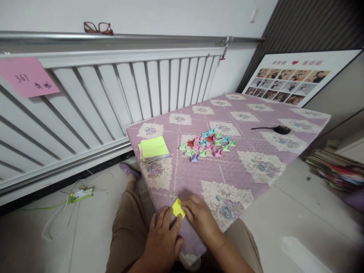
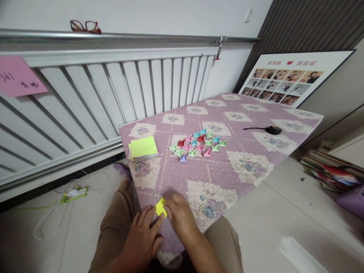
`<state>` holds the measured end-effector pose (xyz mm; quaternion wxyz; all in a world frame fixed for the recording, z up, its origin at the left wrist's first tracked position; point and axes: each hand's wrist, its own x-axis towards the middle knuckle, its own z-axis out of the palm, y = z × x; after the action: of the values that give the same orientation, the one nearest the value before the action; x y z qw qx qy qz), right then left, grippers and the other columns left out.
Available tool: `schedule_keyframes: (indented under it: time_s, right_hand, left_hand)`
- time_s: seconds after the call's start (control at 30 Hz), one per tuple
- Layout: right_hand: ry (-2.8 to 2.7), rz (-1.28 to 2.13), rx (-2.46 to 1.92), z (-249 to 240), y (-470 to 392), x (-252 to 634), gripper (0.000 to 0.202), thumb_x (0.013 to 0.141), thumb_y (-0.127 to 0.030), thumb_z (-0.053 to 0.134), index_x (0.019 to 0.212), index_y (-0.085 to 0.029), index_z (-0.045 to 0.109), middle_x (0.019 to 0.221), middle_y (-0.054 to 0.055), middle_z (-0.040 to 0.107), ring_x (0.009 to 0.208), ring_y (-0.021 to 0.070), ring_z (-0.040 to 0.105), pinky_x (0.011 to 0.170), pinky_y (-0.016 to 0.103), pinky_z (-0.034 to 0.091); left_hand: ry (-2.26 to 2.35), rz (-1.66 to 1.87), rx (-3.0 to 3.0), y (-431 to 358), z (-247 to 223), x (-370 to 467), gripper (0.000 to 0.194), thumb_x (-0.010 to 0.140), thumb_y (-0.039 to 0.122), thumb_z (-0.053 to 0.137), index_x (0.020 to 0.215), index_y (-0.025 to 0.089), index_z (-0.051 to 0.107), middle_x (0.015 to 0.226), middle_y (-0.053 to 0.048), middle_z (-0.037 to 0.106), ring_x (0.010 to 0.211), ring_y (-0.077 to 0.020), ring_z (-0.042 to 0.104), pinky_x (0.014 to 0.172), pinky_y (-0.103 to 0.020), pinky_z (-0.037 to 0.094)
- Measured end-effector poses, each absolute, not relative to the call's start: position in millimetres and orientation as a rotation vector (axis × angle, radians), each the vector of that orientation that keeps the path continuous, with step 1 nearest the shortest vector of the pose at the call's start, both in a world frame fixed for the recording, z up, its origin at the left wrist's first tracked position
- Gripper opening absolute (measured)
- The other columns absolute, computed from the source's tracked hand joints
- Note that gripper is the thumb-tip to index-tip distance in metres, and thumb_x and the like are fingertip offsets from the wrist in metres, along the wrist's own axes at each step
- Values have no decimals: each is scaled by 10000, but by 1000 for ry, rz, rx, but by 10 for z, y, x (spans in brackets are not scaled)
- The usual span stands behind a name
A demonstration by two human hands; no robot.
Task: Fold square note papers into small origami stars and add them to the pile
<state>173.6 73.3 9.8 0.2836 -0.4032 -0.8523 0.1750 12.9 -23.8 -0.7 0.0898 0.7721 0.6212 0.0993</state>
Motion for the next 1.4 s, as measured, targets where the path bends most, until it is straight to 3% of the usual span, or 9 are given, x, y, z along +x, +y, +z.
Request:
schedule_keyframes:
  time_s: [0.2,0.3,0.43,0.67,0.87,1.0,1.1,1.4]
  right_hand:
    - [-2363,558,-1085,71,643,1805,97,861,-182,581,897,-240,650,887,30,637,848,189,550,769,331,403]
    - [-2381,713,-1031,138,698,1844,262,749,-135,691,983,-244,641,956,28,636,914,196,560,808,333,409]
    - [-2386,761,-1023,155,752,1859,390,638,-107,763,988,-233,642,956,30,636,917,212,567,793,338,410]
    - [-2372,751,-990,156,741,1854,285,711,-178,738,976,-242,656,939,32,642,903,206,567,781,334,409]
    - [-2362,742,-999,215,721,1866,222,739,-174,712,942,-247,660,906,18,638,883,192,568,774,320,413]
    - [-2359,734,-998,238,724,1844,79,842,-229,614,901,-245,663,861,19,629,854,179,569,743,302,422]
    - [-2352,694,-1035,227,722,1824,128,900,-264,534,891,-247,660,842,19,622,830,172,567,735,300,423]
    - [-2342,508,-1222,102,746,1858,48,822,-203,637,790,-198,602,811,26,599,796,190,549,726,313,400]
  left_hand:
    - [1828,273,2249,-220,73,119,551,834,401,587,1361,362,433,1410,-63,437,1290,-315,354,1034,-520,304]
    - [1800,313,2183,-133,157,77,577,825,369,593,1373,306,421,1342,-56,499,1228,-277,406,1015,-444,335]
    - [1832,375,2057,62,256,10,372,859,251,527,1229,257,561,1169,-40,596,1081,-224,493,952,-387,370]
    - [1757,442,2095,237,265,-53,198,812,204,580,983,247,669,1007,-24,624,972,-216,521,868,-367,383]
    - [1735,520,2121,235,241,-60,171,837,196,561,931,253,692,955,-23,627,944,-198,526,868,-357,378]
    - [1751,563,2119,240,249,-47,154,866,212,550,899,252,695,921,-13,632,912,-188,533,846,-345,385]
    - [1792,551,2128,243,241,-28,143,878,217,542,882,236,684,917,-16,630,916,-189,532,852,-346,384]
    - [1934,513,2040,268,238,13,121,868,205,532,820,204,643,907,-24,620,913,-191,534,835,-333,378]
